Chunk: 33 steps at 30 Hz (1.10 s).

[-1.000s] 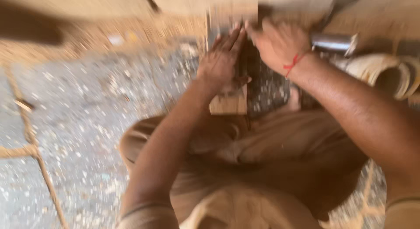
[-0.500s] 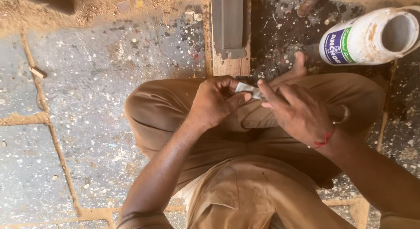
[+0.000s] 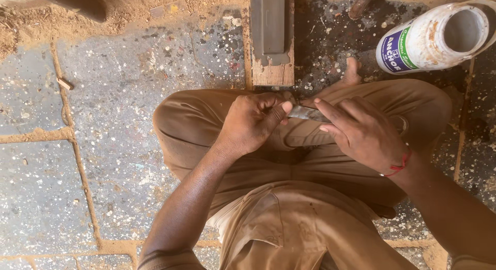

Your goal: The person sits on the floor and sharpens a small metal blade on a grinding stone, periodically inspecting the edge. They then switch to sharpening a chisel using the same stone and a water container nearby.

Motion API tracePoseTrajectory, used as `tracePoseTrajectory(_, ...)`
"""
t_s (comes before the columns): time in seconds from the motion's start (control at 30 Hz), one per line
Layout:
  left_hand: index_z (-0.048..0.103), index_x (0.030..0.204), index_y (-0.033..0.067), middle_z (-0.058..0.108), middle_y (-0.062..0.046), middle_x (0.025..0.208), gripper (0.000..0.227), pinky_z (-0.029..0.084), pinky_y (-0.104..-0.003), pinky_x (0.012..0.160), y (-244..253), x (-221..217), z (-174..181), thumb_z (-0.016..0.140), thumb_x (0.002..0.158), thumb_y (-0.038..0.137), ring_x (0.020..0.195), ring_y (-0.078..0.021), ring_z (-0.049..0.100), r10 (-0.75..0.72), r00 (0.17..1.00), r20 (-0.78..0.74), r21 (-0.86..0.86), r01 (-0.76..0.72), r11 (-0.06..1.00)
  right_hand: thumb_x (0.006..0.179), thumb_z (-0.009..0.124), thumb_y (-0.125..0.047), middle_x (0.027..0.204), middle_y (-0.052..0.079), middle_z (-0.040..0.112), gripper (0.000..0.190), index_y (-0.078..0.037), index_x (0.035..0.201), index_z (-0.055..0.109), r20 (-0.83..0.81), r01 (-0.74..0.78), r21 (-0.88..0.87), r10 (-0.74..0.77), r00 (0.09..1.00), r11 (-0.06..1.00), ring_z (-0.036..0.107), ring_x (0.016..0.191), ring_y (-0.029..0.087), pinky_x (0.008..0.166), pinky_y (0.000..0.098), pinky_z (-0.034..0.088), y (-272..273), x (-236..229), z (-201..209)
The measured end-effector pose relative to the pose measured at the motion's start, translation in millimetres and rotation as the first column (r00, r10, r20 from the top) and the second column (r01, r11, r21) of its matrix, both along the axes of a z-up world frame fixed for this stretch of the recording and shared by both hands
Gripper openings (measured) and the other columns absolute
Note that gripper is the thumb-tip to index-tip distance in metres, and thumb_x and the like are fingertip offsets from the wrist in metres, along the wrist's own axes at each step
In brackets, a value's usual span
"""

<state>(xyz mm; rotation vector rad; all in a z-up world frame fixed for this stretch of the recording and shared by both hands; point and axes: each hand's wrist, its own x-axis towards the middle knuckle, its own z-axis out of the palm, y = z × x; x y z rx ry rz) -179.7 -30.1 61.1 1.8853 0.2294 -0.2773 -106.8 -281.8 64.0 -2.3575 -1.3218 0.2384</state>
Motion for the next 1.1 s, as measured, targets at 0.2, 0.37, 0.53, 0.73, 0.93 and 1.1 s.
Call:
tracePoseTrajectory(0.2, 0.077, 0.094, 0.0048, 0.075, -0.003, 0.071, 0.036, 0.058, -0.029, 0.063, -2.8, -0.8, -15.1, 0.057, 0.105, 0.033, 0.066, -0.0083, 0.072, 0.031, 0.999, -0.040, -0.088, -0.034, 0.996, 0.087, 0.075, -0.028, 0.100, 0.012, 0.063, 0.055, -0.007, 0.136, 0.063, -0.021, 0.015, -0.025, -0.015, 1.000, 1.000, 0.063, 0.088, 0.027, 0.076, 0.0396, 0.055, -12.6, 7.9, -4.7)
tracePoseTrajectory(0.37, 0.073, 0.097, 0.0007, 0.075, -0.005, 0.084, 0.037, 0.059, -0.028, 0.074, -0.6, -3.4, -38.3, 0.056, 0.110, 0.031, 0.078, -0.0097, 0.068, -0.020, 1.000, 0.007, -0.564, 0.021, 0.825, 0.080, 0.079, -0.035, 0.100, 0.011, 0.069, 0.055, -0.009, 0.128, 0.068, -0.157, 0.029, -0.044, -0.036, 0.987, 0.999, 0.067, 0.084, 0.027, 0.073, 0.0403, 0.056, -22.9, 22.4, -2.9)
tracePoseTrajectory(0.53, 0.072, 0.098, 0.0014, 0.076, -0.006, 0.090, 0.031, 0.059, -0.028, 0.080, -0.6, -11.9, -52.7, 0.060, 0.109, 0.027, 0.083, -0.0110, 0.069, -0.016, 0.999, 0.052, -0.635, 0.045, 0.771, 0.080, 0.079, -0.035, 0.096, 0.009, 0.072, 0.051, -0.010, 0.124, 0.070, -0.285, 0.024, -0.083, -0.047, 0.958, 0.996, 0.069, 0.077, 0.025, 0.068, 0.0393, 0.057, -30.6, 27.8, -6.7)
tracePoseTrajectory(0.73, 0.071, 0.117, 0.0007, 0.076, -0.010, 0.104, 0.018, 0.059, -0.030, 0.090, 6.5, -18.2, -53.6, 0.066, 0.104, 0.012, 0.097, -0.0139, 0.072, -0.054, 0.998, 0.013, -0.748, 0.045, 0.662, 0.079, 0.079, -0.035, 0.100, 0.010, 0.073, 0.051, -0.008, 0.121, 0.070, -0.342, -0.007, -0.015, 0.001, 0.940, 1.000, 0.071, 0.082, 0.026, 0.071, 0.0387, 0.057, -32.2, 33.4, -12.2)
tracePoseTrajectory(0.93, 0.069, 0.123, 0.0006, 0.076, -0.010, 0.111, 0.025, 0.060, -0.032, 0.097, 9.6, -16.0, -51.2, 0.070, 0.098, 0.001, 0.108, -0.0169, 0.075, -0.068, 0.996, -0.061, -0.878, -0.020, 0.479, 0.083, 0.079, -0.035, 0.090, 0.005, 0.077, 0.033, -0.009, 0.102, 0.072, -0.598, -0.199, -0.119, 0.090, 0.797, 0.973, 0.073, 0.079, 0.019, 0.071, 0.0364, 0.059, -34.3, 59.8, -28.4)
tracePoseTrajectory(1.1, 0.075, 0.111, 0.0033, 0.079, -0.008, 0.099, 0.016, 0.063, -0.029, 0.081, 7.5, -1.1, -50.3, 0.076, 0.096, 0.009, 0.089, -0.0126, 0.075, 0.082, 0.994, 0.068, -0.524, -0.035, 0.851, 0.096, 0.061, -0.027, 0.097, 0.001, 0.078, 0.056, -0.007, 0.147, 0.046, -0.894, -0.315, 0.064, 0.194, 0.404, 0.947, 0.076, 0.079, 0.011, 0.073, 0.0306, 0.063, -20.4, 86.4, -63.7)
